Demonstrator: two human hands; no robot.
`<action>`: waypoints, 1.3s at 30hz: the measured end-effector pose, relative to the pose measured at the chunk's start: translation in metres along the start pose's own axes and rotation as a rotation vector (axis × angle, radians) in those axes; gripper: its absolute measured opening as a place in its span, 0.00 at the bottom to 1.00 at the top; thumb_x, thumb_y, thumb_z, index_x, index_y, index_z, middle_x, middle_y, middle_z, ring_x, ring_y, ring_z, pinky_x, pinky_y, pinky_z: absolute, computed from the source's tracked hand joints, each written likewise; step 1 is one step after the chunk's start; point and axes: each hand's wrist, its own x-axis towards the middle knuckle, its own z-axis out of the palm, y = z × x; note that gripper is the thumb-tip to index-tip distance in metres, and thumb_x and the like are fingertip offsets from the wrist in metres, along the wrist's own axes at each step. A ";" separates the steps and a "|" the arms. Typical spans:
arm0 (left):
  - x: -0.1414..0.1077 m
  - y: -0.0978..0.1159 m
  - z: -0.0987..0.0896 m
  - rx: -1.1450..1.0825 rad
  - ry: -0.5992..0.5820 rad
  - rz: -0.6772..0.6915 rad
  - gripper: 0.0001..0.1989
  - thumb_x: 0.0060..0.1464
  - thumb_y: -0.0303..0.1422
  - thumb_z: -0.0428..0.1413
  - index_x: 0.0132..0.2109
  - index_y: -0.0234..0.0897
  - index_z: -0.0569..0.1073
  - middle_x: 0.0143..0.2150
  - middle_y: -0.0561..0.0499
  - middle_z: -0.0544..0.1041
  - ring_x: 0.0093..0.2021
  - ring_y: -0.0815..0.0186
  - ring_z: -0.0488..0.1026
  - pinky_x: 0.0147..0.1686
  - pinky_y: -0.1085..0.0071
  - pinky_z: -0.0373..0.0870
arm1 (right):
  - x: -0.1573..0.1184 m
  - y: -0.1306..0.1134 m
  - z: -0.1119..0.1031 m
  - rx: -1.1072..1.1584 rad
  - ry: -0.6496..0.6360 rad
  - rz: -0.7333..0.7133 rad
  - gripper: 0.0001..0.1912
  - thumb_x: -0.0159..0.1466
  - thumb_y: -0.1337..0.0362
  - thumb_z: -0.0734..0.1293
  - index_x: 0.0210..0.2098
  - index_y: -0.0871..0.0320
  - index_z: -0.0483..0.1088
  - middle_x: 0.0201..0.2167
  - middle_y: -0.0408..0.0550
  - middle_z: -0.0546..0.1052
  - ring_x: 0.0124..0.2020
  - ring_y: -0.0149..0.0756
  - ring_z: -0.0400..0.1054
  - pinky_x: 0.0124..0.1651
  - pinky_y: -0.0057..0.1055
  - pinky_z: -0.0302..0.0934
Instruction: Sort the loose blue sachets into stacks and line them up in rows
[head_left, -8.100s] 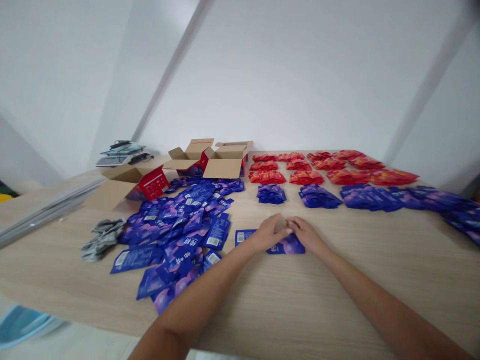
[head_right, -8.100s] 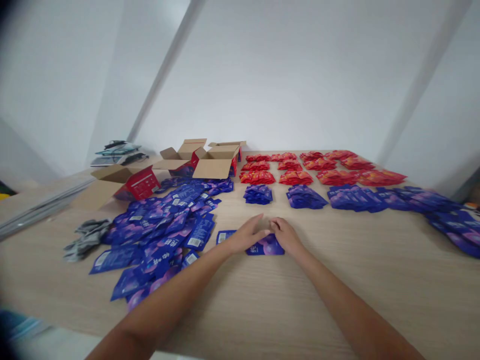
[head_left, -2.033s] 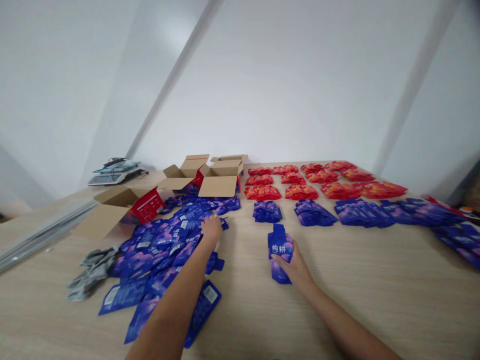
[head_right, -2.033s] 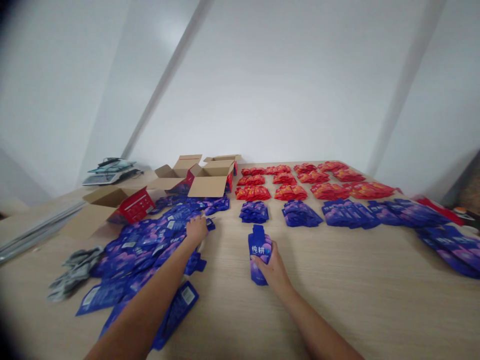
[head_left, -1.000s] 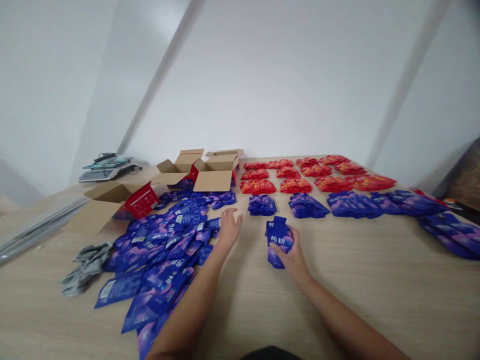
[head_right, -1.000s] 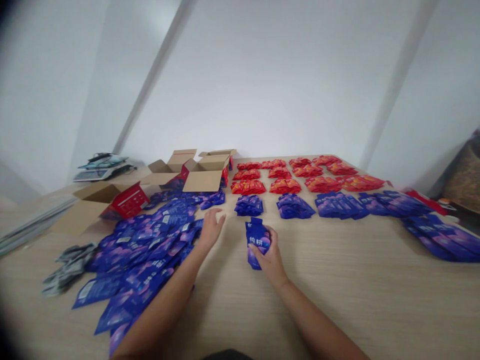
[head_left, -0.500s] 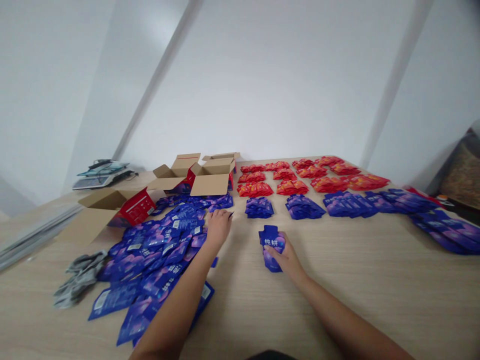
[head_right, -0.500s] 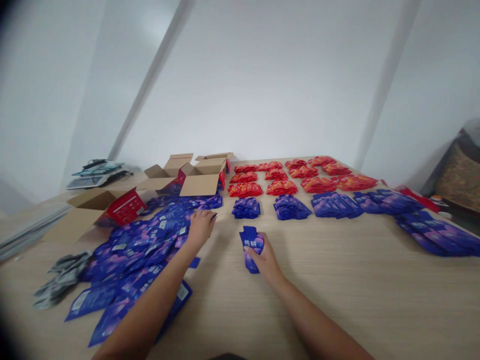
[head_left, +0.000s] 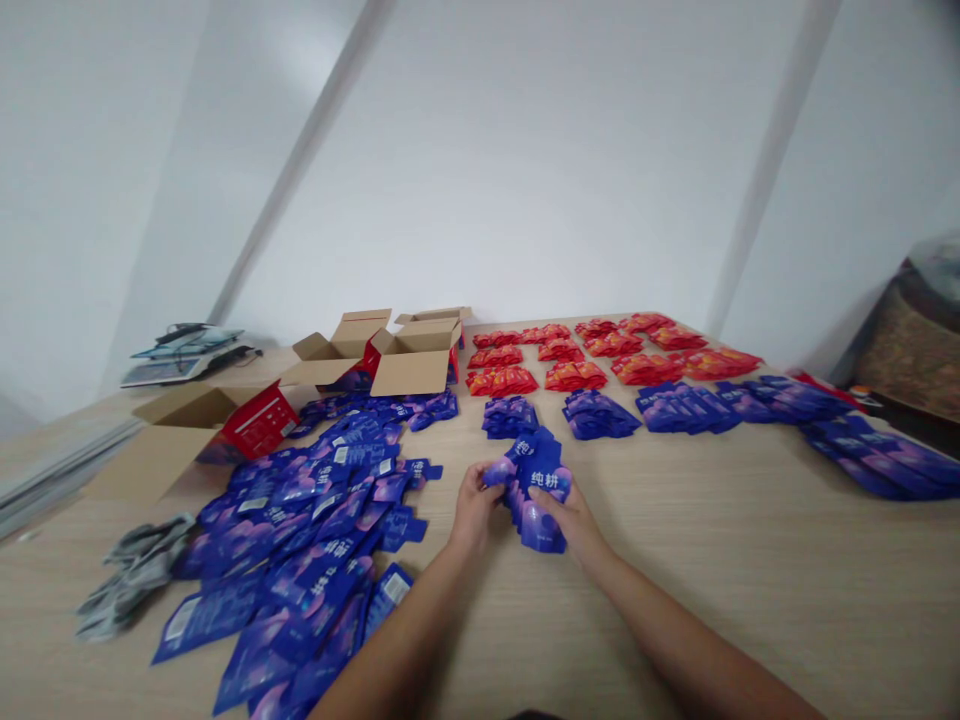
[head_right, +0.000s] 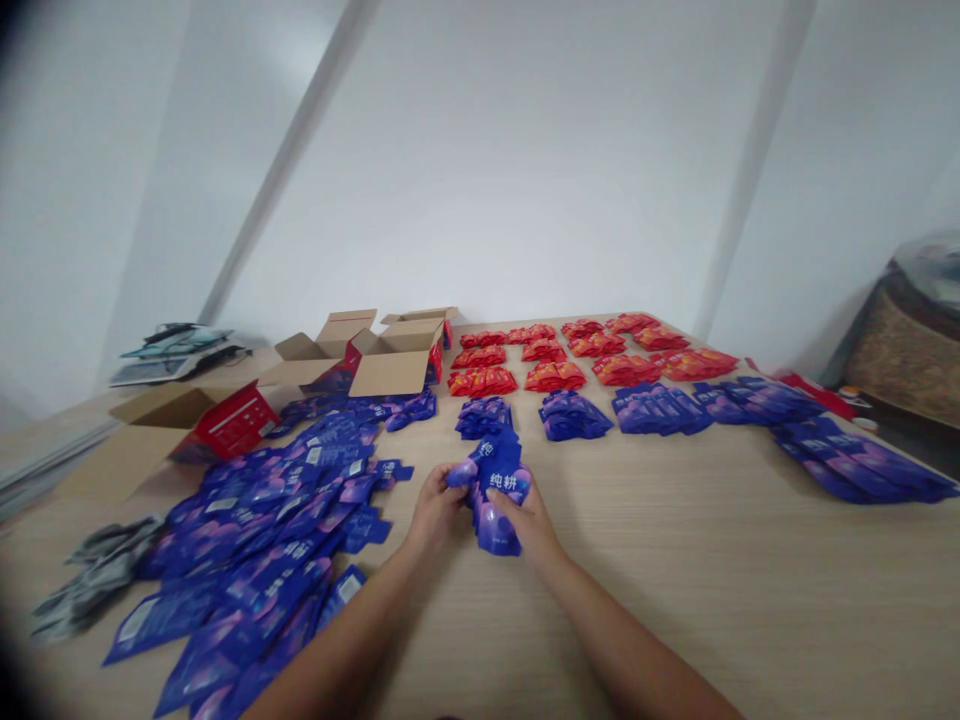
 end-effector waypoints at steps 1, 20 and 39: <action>-0.004 0.000 0.000 0.020 -0.052 -0.003 0.18 0.37 0.27 0.61 0.40 0.36 0.72 0.35 0.51 0.75 0.35 0.67 0.72 0.34 0.73 0.66 | 0.000 0.000 -0.001 -0.002 0.004 0.008 0.28 0.49 0.53 0.74 0.45 0.55 0.64 0.38 0.46 0.78 0.36 0.40 0.73 0.38 0.37 0.69; -0.017 0.002 -0.002 0.387 -0.263 0.169 0.26 0.33 0.20 0.50 0.44 0.36 0.69 0.41 0.50 0.73 0.45 0.59 0.68 0.49 0.64 0.61 | -0.008 0.003 -0.001 -0.369 -0.102 -0.292 0.31 0.55 0.58 0.70 0.54 0.51 0.54 0.50 0.49 0.67 0.51 0.41 0.65 0.56 0.40 0.58; -0.003 -0.001 0.020 0.274 -0.280 0.236 0.14 0.51 0.32 0.52 0.45 0.37 0.72 0.44 0.49 0.76 0.49 0.61 0.70 0.55 0.63 0.61 | 0.014 0.007 -0.010 -0.265 -0.061 -0.182 0.30 0.51 0.56 0.72 0.49 0.55 0.58 0.40 0.47 0.73 0.41 0.39 0.70 0.48 0.39 0.64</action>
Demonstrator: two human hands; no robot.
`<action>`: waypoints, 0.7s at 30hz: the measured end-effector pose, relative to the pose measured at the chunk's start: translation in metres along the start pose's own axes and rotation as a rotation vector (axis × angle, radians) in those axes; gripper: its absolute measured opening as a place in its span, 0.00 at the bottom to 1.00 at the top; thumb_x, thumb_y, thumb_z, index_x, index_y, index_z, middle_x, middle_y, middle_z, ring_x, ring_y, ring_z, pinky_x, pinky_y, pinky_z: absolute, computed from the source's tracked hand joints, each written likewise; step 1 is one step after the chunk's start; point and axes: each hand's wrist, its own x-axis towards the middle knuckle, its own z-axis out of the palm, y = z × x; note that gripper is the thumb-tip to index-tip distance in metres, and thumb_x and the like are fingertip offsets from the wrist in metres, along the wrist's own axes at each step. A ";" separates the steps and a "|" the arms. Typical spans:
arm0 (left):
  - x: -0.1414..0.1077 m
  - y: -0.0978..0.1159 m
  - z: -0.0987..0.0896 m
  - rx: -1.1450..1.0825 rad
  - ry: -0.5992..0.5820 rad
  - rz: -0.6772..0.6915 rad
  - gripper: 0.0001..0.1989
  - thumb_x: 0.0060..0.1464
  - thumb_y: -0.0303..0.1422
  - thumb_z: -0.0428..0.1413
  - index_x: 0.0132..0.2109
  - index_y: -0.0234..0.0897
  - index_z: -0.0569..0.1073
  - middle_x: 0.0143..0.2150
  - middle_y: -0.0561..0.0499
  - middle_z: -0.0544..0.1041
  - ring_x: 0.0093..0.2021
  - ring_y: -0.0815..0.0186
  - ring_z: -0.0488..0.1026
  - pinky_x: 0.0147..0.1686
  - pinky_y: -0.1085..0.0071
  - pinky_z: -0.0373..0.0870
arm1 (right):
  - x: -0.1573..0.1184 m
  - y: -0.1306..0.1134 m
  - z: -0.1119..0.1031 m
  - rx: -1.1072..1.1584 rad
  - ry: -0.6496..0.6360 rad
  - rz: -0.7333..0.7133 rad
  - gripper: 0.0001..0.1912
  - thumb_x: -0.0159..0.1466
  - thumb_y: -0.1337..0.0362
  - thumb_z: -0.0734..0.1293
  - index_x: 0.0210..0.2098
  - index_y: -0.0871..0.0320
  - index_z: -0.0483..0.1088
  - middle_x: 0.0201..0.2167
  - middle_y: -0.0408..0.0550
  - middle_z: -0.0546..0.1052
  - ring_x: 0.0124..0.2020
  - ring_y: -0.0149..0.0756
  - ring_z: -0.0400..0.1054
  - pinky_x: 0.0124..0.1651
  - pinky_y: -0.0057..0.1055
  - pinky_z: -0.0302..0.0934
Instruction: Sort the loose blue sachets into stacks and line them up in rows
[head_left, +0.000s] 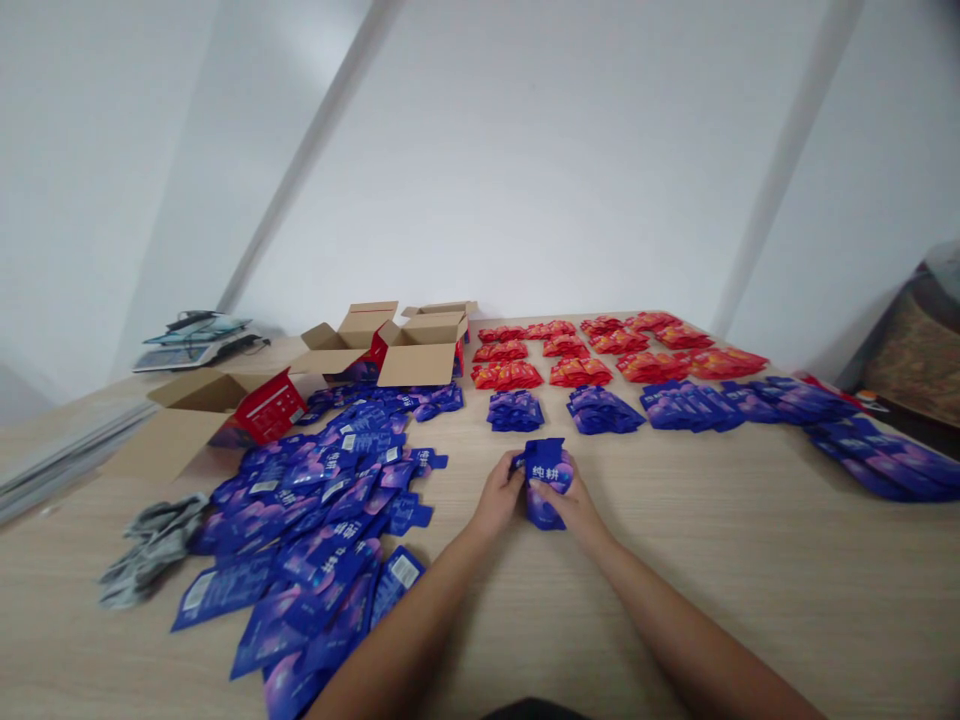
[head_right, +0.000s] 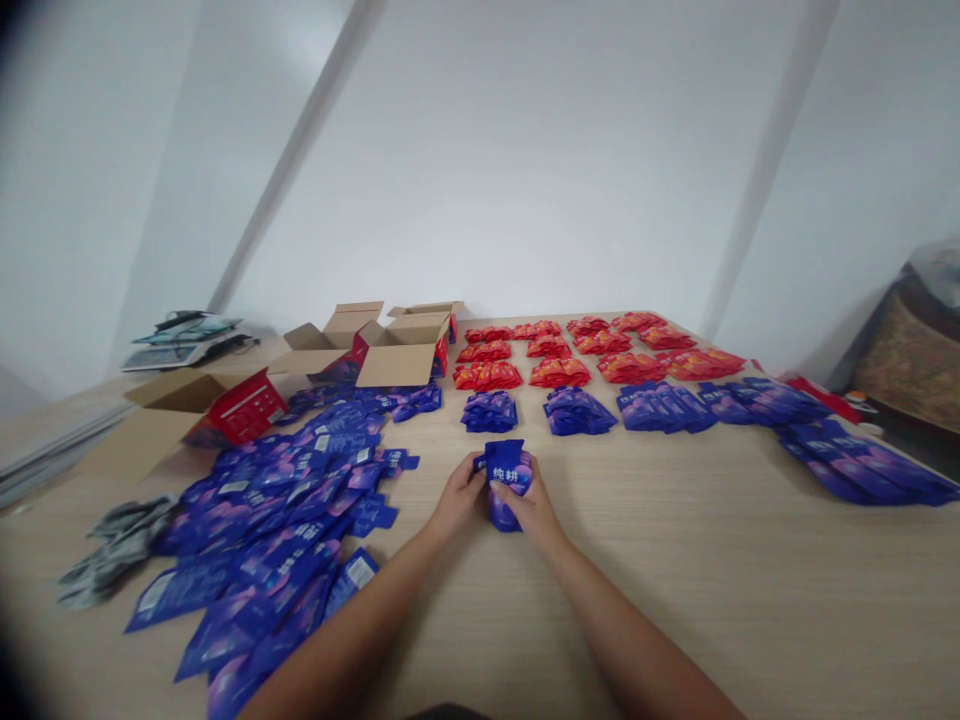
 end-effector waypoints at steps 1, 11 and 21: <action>-0.001 -0.003 0.005 -0.084 0.022 -0.023 0.14 0.51 0.34 0.52 0.45 0.37 0.72 0.44 0.49 0.76 0.49 0.61 0.70 0.54 0.63 0.62 | -0.001 -0.001 0.000 -0.007 -0.007 -0.010 0.30 0.51 0.56 0.72 0.49 0.55 0.58 0.40 0.46 0.73 0.40 0.39 0.70 0.48 0.38 0.63; 0.003 0.005 0.003 0.104 0.052 -0.049 0.26 0.62 0.46 0.37 0.54 0.37 0.70 0.52 0.44 0.73 0.55 0.59 0.66 0.57 0.61 0.59 | -0.009 -0.009 0.008 -0.114 0.016 -0.051 0.32 0.50 0.55 0.72 0.50 0.53 0.55 0.42 0.47 0.72 0.41 0.40 0.70 0.48 0.40 0.63; 0.028 0.017 -0.127 1.610 -0.145 -0.267 0.19 0.52 0.23 0.46 0.52 0.29 0.69 0.54 0.32 0.68 0.57 0.47 0.61 0.56 0.46 0.48 | -0.007 -0.009 0.008 -0.006 0.011 0.040 0.33 0.51 0.56 0.73 0.50 0.51 0.55 0.40 0.44 0.73 0.39 0.37 0.71 0.46 0.37 0.65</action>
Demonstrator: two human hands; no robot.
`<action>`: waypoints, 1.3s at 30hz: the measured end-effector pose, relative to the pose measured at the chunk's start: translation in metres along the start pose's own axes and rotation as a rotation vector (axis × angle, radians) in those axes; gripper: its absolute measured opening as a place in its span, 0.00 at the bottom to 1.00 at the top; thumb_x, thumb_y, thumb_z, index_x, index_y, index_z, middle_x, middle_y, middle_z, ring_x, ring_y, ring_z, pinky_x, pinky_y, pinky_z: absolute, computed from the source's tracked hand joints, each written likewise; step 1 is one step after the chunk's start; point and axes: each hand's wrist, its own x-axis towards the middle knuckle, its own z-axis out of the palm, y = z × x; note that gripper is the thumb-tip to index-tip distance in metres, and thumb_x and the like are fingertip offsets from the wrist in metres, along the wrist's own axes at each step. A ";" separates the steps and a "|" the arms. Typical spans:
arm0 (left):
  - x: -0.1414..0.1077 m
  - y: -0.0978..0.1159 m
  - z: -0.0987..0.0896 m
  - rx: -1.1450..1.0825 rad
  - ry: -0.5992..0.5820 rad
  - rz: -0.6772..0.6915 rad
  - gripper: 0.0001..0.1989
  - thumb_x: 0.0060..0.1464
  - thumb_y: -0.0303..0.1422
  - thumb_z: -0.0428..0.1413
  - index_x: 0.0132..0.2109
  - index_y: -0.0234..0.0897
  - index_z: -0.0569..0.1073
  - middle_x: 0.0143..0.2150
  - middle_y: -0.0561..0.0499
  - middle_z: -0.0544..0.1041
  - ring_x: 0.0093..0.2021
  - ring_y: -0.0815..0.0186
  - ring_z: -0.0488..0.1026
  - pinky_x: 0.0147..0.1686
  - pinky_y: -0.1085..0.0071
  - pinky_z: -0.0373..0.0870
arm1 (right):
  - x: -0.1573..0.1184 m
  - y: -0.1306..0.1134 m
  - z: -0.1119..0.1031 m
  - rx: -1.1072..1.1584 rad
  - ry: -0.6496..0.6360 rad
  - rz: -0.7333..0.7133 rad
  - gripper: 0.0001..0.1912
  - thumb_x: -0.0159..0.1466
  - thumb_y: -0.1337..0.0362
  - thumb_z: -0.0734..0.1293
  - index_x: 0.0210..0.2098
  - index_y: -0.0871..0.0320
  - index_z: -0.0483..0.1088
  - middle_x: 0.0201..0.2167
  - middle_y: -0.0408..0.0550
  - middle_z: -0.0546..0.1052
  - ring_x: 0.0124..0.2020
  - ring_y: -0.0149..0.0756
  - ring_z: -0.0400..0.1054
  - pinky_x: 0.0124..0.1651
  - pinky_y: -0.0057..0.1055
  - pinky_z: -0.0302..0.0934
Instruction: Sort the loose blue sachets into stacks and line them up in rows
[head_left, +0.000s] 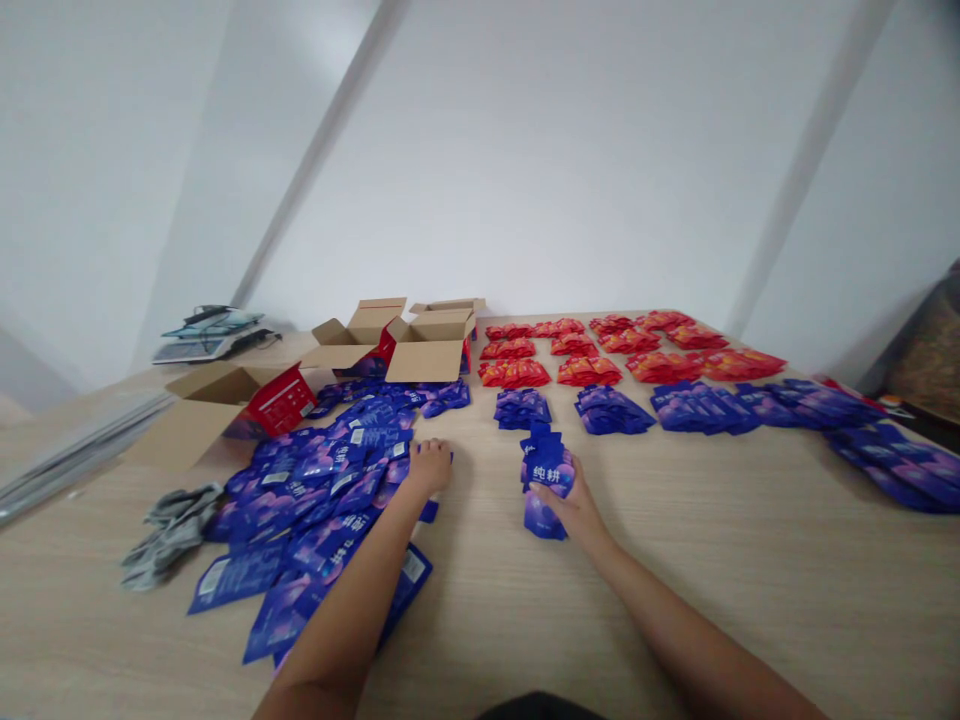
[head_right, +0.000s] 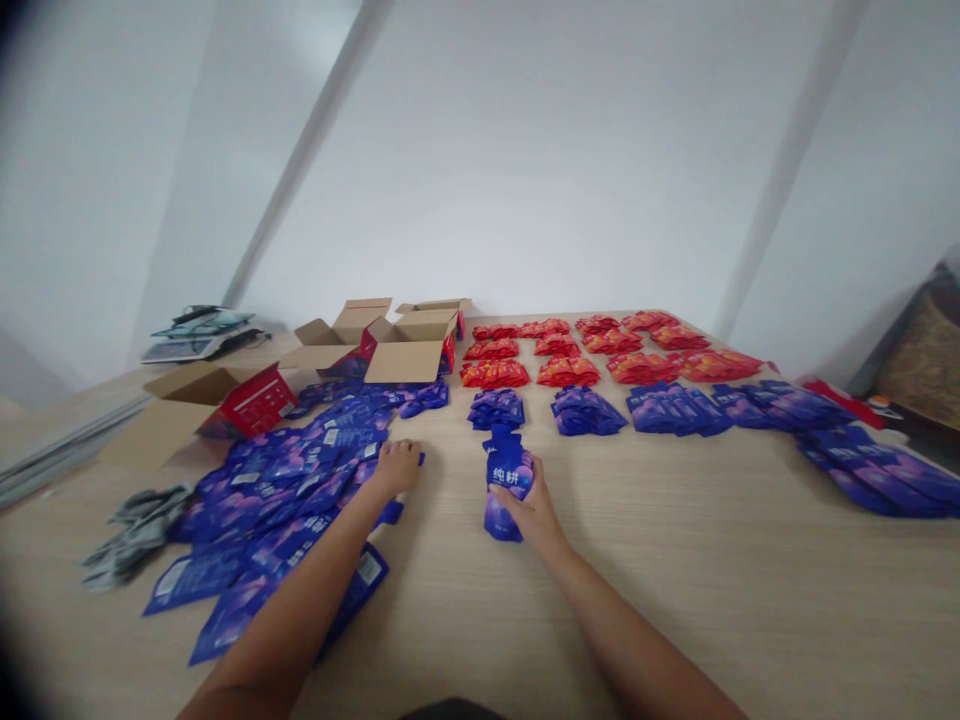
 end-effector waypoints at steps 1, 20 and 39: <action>0.002 -0.004 -0.001 0.009 -0.017 0.020 0.18 0.51 0.23 0.47 0.50 0.30 0.70 0.53 0.32 0.69 0.56 0.47 0.62 0.56 0.45 0.48 | 0.000 0.000 0.000 0.015 -0.004 0.004 0.33 0.51 0.57 0.73 0.50 0.51 0.55 0.40 0.44 0.73 0.39 0.37 0.71 0.45 0.37 0.65; 0.004 0.095 -0.027 -1.275 0.135 0.386 0.12 0.53 0.41 0.53 0.30 0.37 0.64 0.26 0.56 0.66 0.28 0.69 0.63 0.31 0.74 0.59 | 0.002 0.007 -0.002 0.085 -0.008 -0.001 0.32 0.49 0.58 0.74 0.49 0.53 0.58 0.39 0.44 0.74 0.38 0.37 0.71 0.43 0.36 0.66; -0.039 0.135 -0.008 -1.623 0.080 0.304 0.32 0.39 0.34 0.66 0.53 0.37 0.66 0.50 0.47 0.72 0.51 0.59 0.68 0.53 0.65 0.62 | 0.002 0.009 -0.004 -0.105 0.040 -0.111 0.44 0.47 0.61 0.73 0.58 0.53 0.50 0.55 0.53 0.64 0.53 0.44 0.65 0.56 0.43 0.58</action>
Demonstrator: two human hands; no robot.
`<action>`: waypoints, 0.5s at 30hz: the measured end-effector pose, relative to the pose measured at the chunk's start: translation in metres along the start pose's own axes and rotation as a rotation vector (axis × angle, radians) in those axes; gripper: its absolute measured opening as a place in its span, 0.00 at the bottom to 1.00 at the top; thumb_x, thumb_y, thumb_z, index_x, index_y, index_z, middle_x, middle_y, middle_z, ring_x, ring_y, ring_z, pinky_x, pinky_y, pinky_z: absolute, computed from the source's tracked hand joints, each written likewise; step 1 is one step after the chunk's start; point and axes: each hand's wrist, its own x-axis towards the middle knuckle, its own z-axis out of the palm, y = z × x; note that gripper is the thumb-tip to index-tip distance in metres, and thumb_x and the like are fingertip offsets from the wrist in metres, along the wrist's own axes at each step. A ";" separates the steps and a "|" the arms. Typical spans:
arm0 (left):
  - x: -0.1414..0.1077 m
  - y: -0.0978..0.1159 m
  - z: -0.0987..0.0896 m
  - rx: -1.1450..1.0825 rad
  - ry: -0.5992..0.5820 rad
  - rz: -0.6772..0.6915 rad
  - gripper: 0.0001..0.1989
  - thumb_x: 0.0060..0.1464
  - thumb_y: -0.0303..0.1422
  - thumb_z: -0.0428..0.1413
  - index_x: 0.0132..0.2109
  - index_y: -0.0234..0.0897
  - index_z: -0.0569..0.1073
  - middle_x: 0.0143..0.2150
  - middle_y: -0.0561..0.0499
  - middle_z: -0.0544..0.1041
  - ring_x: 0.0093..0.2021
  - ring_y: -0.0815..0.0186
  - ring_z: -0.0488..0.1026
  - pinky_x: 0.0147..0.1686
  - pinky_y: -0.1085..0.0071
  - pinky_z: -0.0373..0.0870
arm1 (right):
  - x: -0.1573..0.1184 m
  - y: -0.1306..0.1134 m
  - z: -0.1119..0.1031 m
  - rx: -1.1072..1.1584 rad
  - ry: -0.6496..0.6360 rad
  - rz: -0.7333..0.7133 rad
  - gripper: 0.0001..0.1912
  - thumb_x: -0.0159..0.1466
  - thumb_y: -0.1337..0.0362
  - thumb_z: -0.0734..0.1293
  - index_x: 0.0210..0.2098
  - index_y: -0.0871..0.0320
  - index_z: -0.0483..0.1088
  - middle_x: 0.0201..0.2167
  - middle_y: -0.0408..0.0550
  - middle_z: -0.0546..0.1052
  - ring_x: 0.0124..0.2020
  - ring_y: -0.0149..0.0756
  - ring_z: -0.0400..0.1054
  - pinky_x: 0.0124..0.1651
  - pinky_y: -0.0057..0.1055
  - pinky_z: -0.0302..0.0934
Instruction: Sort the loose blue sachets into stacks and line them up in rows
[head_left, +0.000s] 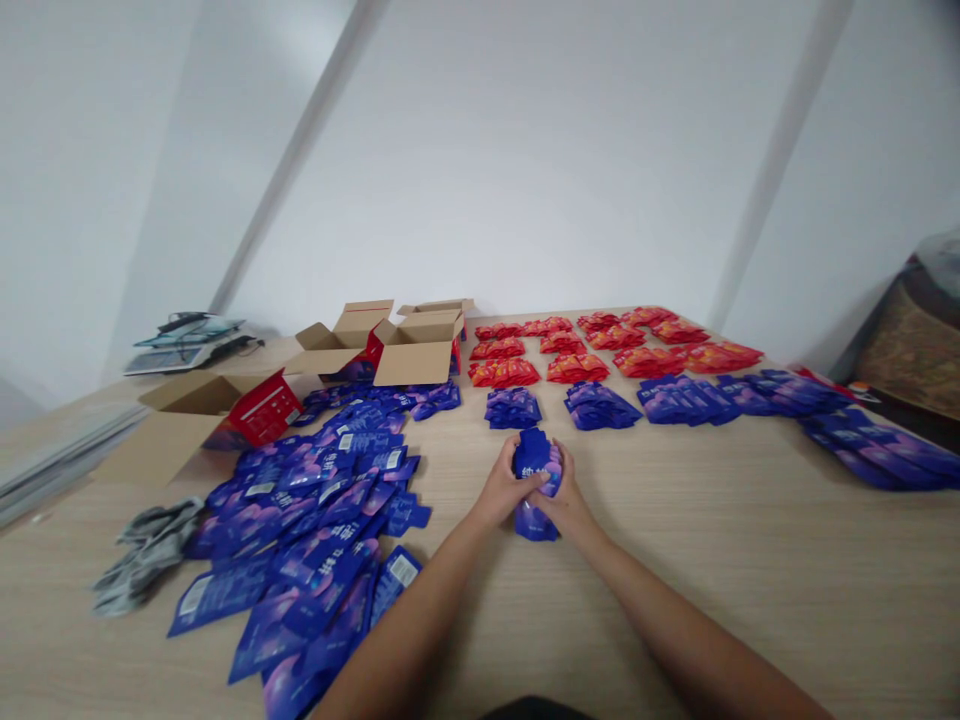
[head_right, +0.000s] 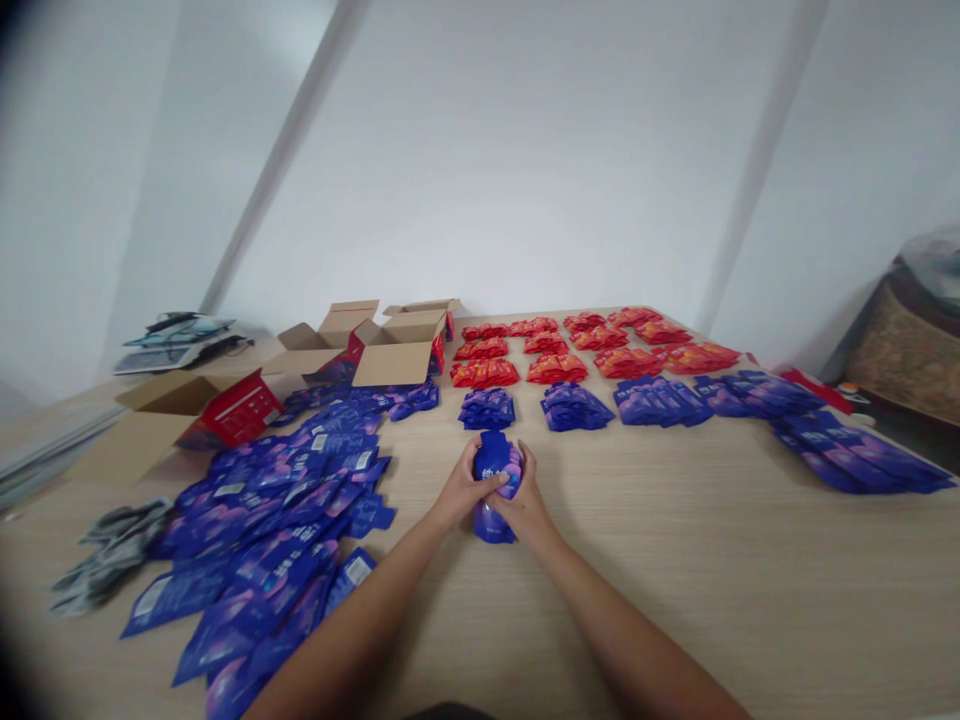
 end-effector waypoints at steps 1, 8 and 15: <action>0.000 -0.004 -0.001 -0.031 0.031 -0.010 0.35 0.38 0.33 0.67 0.54 0.38 0.65 0.51 0.47 0.72 0.52 0.59 0.68 0.53 0.65 0.61 | 0.001 0.000 0.000 0.014 -0.022 0.014 0.45 0.47 0.62 0.74 0.59 0.53 0.49 0.56 0.54 0.64 0.54 0.44 0.64 0.56 0.42 0.58; 0.004 -0.018 0.007 -0.167 0.147 -0.164 0.27 0.40 0.36 0.67 0.49 0.35 0.71 0.48 0.43 0.76 0.48 0.57 0.72 0.52 0.65 0.63 | 0.004 0.002 0.001 0.017 0.026 0.092 0.33 0.49 0.58 0.73 0.51 0.56 0.60 0.46 0.50 0.74 0.46 0.43 0.70 0.52 0.40 0.61; 0.010 -0.012 0.007 -0.253 0.096 -0.453 0.23 0.49 0.48 0.59 0.43 0.31 0.75 0.40 0.42 0.79 0.40 0.57 0.76 0.45 0.63 0.68 | 0.004 -0.005 -0.004 0.151 0.116 0.189 0.25 0.53 0.49 0.70 0.45 0.56 0.67 0.40 0.48 0.77 0.43 0.44 0.72 0.48 0.40 0.64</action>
